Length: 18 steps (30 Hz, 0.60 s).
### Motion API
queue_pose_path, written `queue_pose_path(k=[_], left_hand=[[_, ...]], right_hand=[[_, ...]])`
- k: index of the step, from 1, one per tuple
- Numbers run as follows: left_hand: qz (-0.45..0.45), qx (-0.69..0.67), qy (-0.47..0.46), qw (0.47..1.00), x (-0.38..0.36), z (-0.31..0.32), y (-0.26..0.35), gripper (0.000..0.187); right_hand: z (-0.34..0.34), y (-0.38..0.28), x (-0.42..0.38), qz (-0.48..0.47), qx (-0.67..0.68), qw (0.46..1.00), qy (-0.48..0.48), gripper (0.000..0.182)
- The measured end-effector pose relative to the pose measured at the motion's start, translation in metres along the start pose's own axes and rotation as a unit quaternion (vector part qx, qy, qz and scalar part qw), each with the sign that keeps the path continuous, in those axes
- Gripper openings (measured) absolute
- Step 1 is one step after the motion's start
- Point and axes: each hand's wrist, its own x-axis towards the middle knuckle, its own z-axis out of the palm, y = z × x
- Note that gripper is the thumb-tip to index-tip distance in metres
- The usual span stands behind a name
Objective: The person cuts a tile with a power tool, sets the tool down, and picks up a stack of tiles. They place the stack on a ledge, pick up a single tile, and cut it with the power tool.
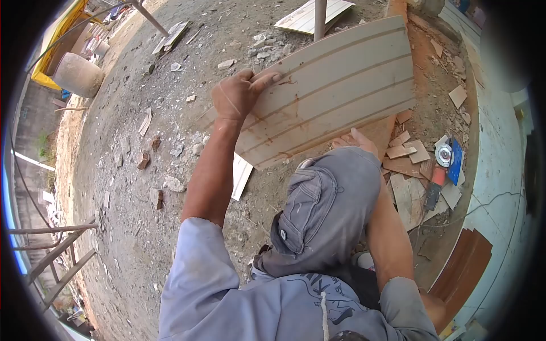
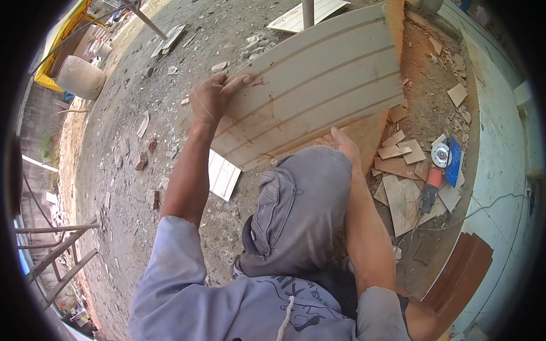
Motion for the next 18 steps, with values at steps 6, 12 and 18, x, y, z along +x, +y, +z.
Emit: queue_pose_path(k=[6, 12, 18], left_hand=[[-0.256, 0.043, -0.115, 0.959, -0.083, 0.04, -0.13, 0.075], [-0.331, 0.109, -0.121, 0.929, -0.141, 0.066, -0.198, 0.077], [-0.43, 0.116, -0.165, 0.88, -0.165, 0.084, -0.241, 0.08]], right_hand=[[-0.026, 0.081, 0.073, 0.147, -0.156, 0.972, -0.094, 0.047], [-0.012, 0.144, 0.116, 0.244, -0.232, 0.938, -0.079, 0.056], [-0.017, 0.187, 0.153, 0.211, -0.357, 0.889, -0.192, 0.057]])
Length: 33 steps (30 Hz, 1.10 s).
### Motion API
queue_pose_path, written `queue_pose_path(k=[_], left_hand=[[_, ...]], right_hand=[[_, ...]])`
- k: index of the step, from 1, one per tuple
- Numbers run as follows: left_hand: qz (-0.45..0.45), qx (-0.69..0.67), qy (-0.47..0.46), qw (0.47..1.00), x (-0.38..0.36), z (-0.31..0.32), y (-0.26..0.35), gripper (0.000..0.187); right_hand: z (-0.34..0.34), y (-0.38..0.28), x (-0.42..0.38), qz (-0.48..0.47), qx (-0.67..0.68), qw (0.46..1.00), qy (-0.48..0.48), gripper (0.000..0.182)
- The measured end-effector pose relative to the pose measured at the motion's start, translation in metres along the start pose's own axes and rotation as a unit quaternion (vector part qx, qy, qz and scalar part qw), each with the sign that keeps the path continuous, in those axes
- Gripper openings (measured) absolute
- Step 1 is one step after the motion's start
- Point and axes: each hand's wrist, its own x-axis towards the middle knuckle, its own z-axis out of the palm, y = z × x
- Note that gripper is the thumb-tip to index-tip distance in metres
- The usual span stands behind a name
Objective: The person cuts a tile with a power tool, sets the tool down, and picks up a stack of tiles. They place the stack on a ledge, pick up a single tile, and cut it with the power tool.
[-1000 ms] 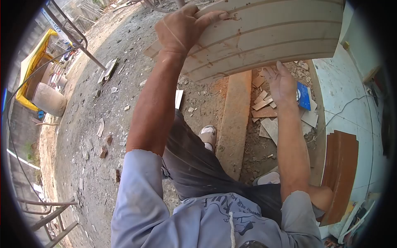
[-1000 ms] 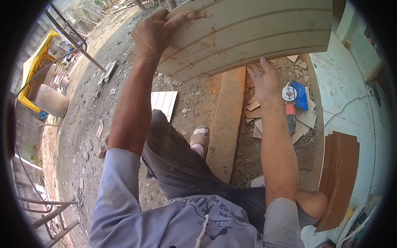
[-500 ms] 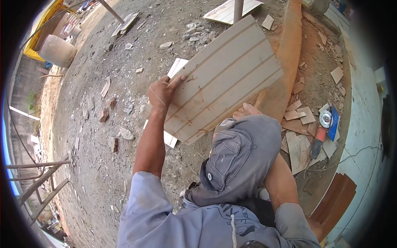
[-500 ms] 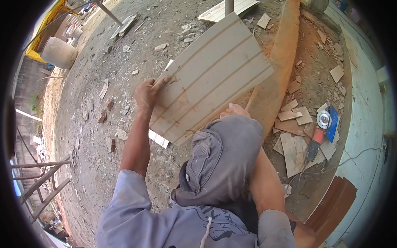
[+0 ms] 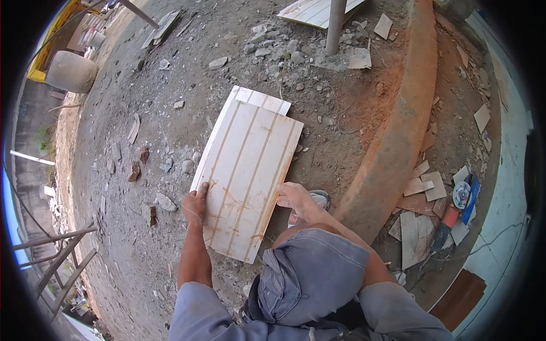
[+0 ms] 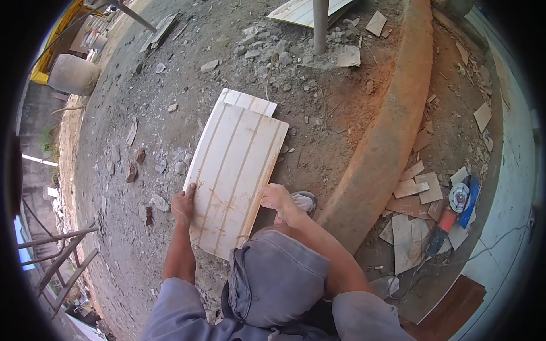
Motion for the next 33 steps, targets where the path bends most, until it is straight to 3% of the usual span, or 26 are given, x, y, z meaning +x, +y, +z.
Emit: queue_pose_path(k=[1, 4, 10, 17, 18, 24, 31, 33], left_hand=[[0.002, 0.008, -0.004, 1.0, 0.006, 0.002, -0.003, 0.08], [-0.008, 0.025, -0.014, 1.0, 0.032, 0.006, -0.012, 0.082], [0.038, 0.039, -0.003, 0.999, 0.085, 0.015, -0.025, 0.082], [0.045, -0.009, 0.028, 0.999, 0.089, 0.023, -0.003, 0.076], [0.029, -0.018, 0.021, 0.999, 0.091, 0.025, -0.006, 0.071], [0.069, 0.055, 0.024, 0.996, 0.098, 0.044, -0.014, 0.062], [0.064, 0.029, -0.01, 0.997, 0.096, 0.049, -0.007, 0.052], [0.101, 0.0, 0.022, 0.995, 0.102, 0.048, -0.002, 0.048]], right_hand=[[0.01, -0.009, 0.001, 0.052, 0.102, 0.993, 0.028, 0.057], [0.024, -0.015, 0.012, 0.036, 0.124, 0.989, 0.073, 0.041], [0.04, -0.035, 0.015, 0.022, 0.166, 0.986, 0.022, 0.036], [0.042, -0.025, 0.034, 0.009, 0.151, 0.988, 0.025, 0.043], [0.034, -0.031, 0.03, 0.024, 0.124, 0.991, -0.052, 0.058], [0.033, -0.034, 0.024, 0.02, 0.122, 0.991, -0.049, 0.057], [0.038, -0.033, 0.021, 0.007, 0.067, 0.997, -0.026, 0.056], [0.042, -0.02, 0.03, -0.108, 0.02, 0.994, 0.025, 0.055]])
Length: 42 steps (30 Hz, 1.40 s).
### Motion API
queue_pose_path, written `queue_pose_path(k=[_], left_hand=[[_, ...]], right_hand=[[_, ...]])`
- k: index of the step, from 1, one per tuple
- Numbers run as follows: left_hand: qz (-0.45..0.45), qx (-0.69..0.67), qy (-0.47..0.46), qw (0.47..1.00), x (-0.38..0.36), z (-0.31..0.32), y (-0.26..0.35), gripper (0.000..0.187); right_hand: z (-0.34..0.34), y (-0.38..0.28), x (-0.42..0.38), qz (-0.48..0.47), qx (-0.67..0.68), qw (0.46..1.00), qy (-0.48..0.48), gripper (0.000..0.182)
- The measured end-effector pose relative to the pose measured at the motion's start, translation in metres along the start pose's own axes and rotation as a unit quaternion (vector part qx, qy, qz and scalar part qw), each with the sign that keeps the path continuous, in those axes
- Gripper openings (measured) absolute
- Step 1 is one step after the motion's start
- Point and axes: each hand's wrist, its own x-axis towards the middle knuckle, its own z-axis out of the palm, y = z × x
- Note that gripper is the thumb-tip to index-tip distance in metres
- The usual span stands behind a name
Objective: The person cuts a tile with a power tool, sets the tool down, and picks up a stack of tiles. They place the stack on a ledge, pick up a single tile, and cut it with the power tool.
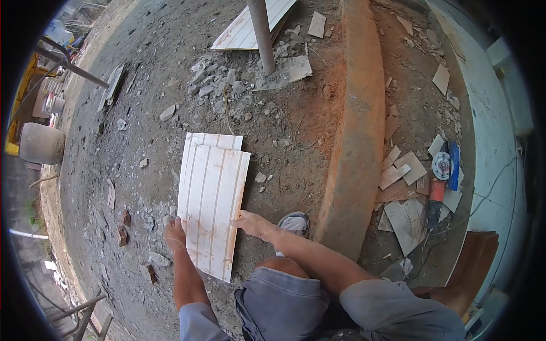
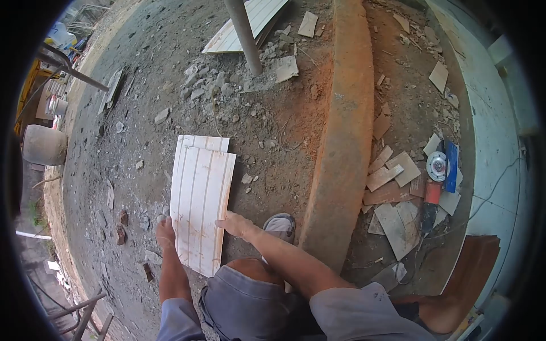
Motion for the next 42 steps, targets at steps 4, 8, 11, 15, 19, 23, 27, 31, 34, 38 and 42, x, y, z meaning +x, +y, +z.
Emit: queue_pose_path(k=[4, 8, 11, 15, 19, 23, 27, 31, 34, 38, 42], left_hand=[[0.065, -0.028, 0.057, 0.996, -0.017, -0.009, 0.021, 0.048], [0.114, -0.115, -0.025, 0.987, -0.019, 0.018, 0.029, 0.05], [0.161, -0.249, -0.165, 0.941, 0.014, 0.076, 0.064, 0.056], [0.279, -0.26, -0.196, 0.903, 0.004, 0.055, 0.211, 0.057], [0.337, -0.262, -0.182, 0.886, -0.001, 0.013, 0.295, 0.057], [0.407, -0.389, -0.229, 0.794, -0.049, -0.062, 0.387, 0.043], [0.402, -0.362, -0.289, 0.79, -0.092, -0.123, 0.45, 0.034], [0.494, -0.35, -0.308, 0.734, -0.178, -0.164, 0.514, 0.042], [0.53, -0.284, -0.297, 0.742, -0.247, -0.165, 0.551, 0.045], [0.545, -0.249, -0.338, 0.726, -0.37, -0.14, 0.581, 0.048], [0.636, -0.199, -0.363, 0.651, -0.478, -0.049, 0.627, 0.05]], right_hand=[[-0.023, -0.056, -0.037, 0.06, -0.334, 0.94, 0.031, 0.051], [-0.099, -0.102, -0.117, 0.003, -0.551, 0.812, 0.192, 0.032], [-0.157, -0.182, -0.261, 0.032, -0.627, 0.722, 0.291, 0.026], [-0.206, -0.22, -0.452, 0.12, -0.615, 0.621, 0.472, 0.031], [-0.197, -0.16, -0.624, 0.115, -0.45, 0.565, 0.682, 0.035], [-0.168, -0.007, -0.738, 0.112, -0.241, 0.462, 0.846, 0.043], [-0.119, 0.139, -0.792, 0.197, -0.048, 0.214, 0.955, 0.056], [-0.124, 0.249, -0.837, 0.263, 0.121, 0.179, 0.94, 0.072], [-0.148, 0.293, -0.851, 0.16, 0.194, 0.211, 0.945, 0.074], [-0.141, 0.267, -0.841, 0.089, 0.255, 0.218, 0.938, 0.069], [-0.133, 0.26, -0.843, 0.067, 0.26, 0.236, 0.934, 0.063]])
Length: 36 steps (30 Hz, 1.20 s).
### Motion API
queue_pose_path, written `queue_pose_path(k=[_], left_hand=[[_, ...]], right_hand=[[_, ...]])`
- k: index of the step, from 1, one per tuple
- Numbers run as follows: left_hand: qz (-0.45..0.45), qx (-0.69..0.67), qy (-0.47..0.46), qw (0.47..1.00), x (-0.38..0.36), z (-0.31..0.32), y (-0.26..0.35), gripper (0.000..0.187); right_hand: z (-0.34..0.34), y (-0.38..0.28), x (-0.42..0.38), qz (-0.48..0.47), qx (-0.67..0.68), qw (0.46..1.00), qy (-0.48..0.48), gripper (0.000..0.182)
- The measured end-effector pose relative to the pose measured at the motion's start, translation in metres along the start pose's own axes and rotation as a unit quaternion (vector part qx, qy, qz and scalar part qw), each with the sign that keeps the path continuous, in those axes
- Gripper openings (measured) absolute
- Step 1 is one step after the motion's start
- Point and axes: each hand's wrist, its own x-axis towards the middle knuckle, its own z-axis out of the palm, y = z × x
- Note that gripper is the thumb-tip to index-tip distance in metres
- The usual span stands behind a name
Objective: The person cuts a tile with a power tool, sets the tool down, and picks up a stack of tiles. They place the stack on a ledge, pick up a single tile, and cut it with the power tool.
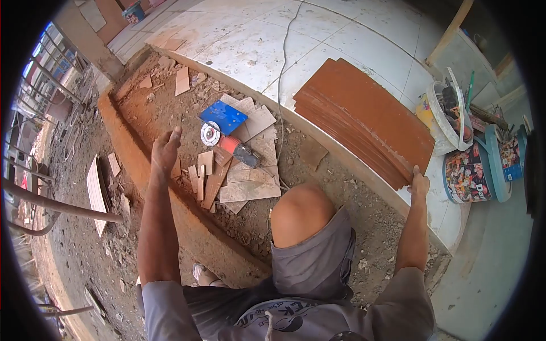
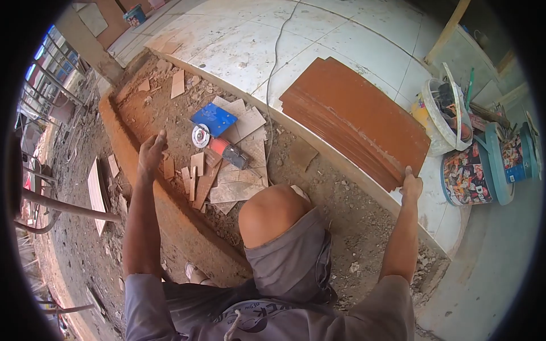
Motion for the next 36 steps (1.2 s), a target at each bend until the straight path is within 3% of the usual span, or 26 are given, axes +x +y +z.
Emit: queue_pose_path(k=[3, 5, 6, 9, 12, 16, 18, 20, 25, 28, 34, 36], left_hand=[[0.076, -0.098, -0.056, 0.991, 0.036, 0.117, 0.035, 0.052], [0.079, -0.051, -0.066, 0.993, 0.031, 0.172, 0.09, 0.059], [0.113, -0.046, -0.077, 0.99, 0.048, 0.208, 0.086, 0.062], [0.114, 0.022, -0.139, 0.983, 0.063, 0.267, 0.124, 0.066], [0.105, 0.008, -0.159, 0.982, 0.079, 0.319, 0.138, 0.066], [0.087, -0.006, -0.221, 0.971, 0.073, 0.347, 0.161, 0.063], [0.132, 0.105, -0.138, 0.976, 0.072, 0.357, 0.157, 0.059], [0.129, 0.104, -0.124, 0.978, 0.073, 0.361, 0.155, 0.055], [0.128, 0.178, -0.077, 0.973, 0.063, 0.36, 0.163, 0.048], [0.096, 0.116, -0.144, 0.978, 0.069, 0.352, 0.162, 0.046], [0.113, 0.135, -0.127, 0.976, 0.081, 0.363, 0.151, 0.048], [0.139, 0.066, -0.089, 0.984, 0.081, 0.37, 0.141, 0.048]], right_hand=[[0.002, -0.001, -0.012, 0.008, 0.01, 1.0, 0.008, 0.061], [0.005, -0.001, -0.014, -0.003, 0.025, 0.999, 0.029, 0.061], [0.001, -0.006, -0.018, -0.004, 0.024, 1.0, 0.014, 0.061], [-0.009, -0.01, -0.012, 0.002, 0.035, 0.999, -0.031, 0.061], [-0.022, -0.023, -0.013, 0.024, 0.046, 0.995, -0.089, 0.06], [-0.019, -0.016, -0.005, 0.036, 0.057, 0.99, -0.12, 0.06], [-0.014, -0.017, -0.007, 0.047, 0.051, 0.992, -0.103, 0.062], [-0.006, -0.018, -0.011, 0.04, 0.062, 0.996, -0.047, 0.063], [-0.008, -0.022, -0.017, 0.039, 0.047, 0.997, -0.048, 0.063], [-0.01, -0.017, -0.015, 0.04, 0.045, 0.997, -0.056, 0.061], [-0.007, -0.017, -0.016, 0.025, 0.062, 0.997, -0.048, 0.06], [-0.013, -0.02, -0.016, 0.032, 0.069, 0.996, -0.041, 0.062]])
